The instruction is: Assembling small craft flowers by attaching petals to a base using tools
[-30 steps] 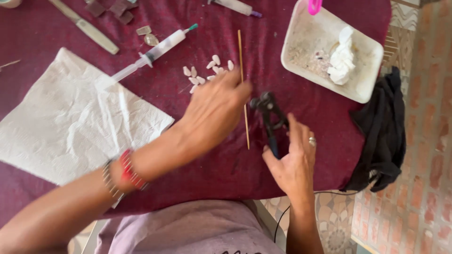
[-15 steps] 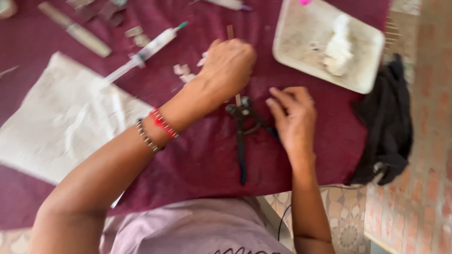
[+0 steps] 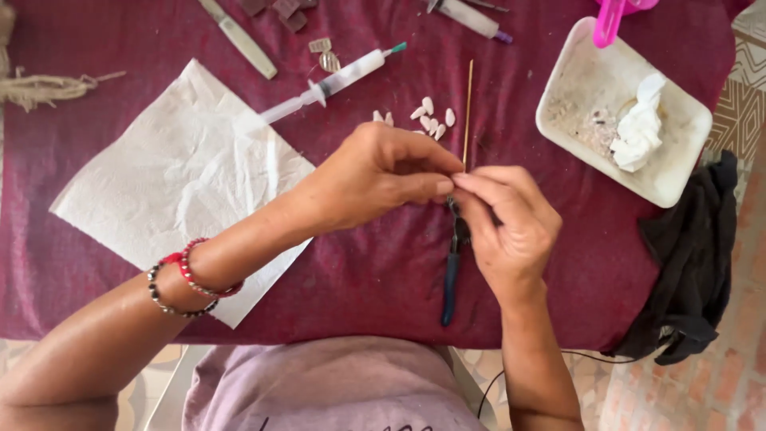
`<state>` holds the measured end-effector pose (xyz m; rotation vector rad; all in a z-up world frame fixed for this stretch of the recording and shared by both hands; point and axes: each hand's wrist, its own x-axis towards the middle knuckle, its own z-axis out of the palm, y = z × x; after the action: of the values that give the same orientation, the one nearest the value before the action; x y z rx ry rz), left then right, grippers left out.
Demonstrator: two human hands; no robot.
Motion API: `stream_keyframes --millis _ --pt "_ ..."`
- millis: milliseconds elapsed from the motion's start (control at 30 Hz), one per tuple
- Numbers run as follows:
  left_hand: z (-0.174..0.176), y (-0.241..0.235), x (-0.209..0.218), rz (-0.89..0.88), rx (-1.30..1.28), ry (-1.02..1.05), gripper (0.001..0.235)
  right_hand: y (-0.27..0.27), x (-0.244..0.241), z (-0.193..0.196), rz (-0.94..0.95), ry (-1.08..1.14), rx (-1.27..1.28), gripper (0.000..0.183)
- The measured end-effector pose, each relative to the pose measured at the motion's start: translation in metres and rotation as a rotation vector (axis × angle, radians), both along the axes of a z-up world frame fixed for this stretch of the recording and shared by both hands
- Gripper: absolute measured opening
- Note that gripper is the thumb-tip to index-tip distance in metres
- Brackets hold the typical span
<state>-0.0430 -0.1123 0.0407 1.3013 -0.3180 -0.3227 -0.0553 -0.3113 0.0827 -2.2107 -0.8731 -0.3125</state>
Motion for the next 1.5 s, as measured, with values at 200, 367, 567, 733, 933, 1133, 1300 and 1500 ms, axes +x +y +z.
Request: stream_keyframes --millis 200,367,567,733,933,1133,1300,1500 --pt "-0.013 0.018 -0.016 0.072 -0.285 0.421 0.017 0.022 -0.002 -0.015 -0.059 0.008 0.124 0.029" --pt "-0.020 0.026 -0.016 0.017 -0.361 0.490 0.019 0.018 0.000 -0.035 0.065 -0.181 0.094 0.043" --pt "-0.038 0.018 -0.022 0.056 -0.364 0.391 0.019 0.022 0.000 -0.050 0.071 -0.061 0.313 0.046" --pt "-0.041 0.015 -0.024 0.055 -0.373 0.366 0.021 0.020 0.010 -0.050 0.084 -0.005 0.340 0.021" --pt "-0.035 0.015 -0.026 0.052 -0.306 0.297 0.019 0.025 0.006 -0.046 0.036 0.032 0.253 0.015" --pt "-0.040 0.014 -0.028 0.077 -0.300 0.266 0.020 0.026 0.006 -0.048 0.050 -0.014 0.221 0.018" --pt "-0.033 0.014 -0.031 0.129 -0.193 0.141 0.017 0.025 0.002 -0.059 0.030 -0.182 0.114 0.018" --pt "-0.028 0.046 -0.014 0.305 0.344 -0.352 0.043 0.022 0.001 -0.049 -0.031 0.080 -0.065 0.015"
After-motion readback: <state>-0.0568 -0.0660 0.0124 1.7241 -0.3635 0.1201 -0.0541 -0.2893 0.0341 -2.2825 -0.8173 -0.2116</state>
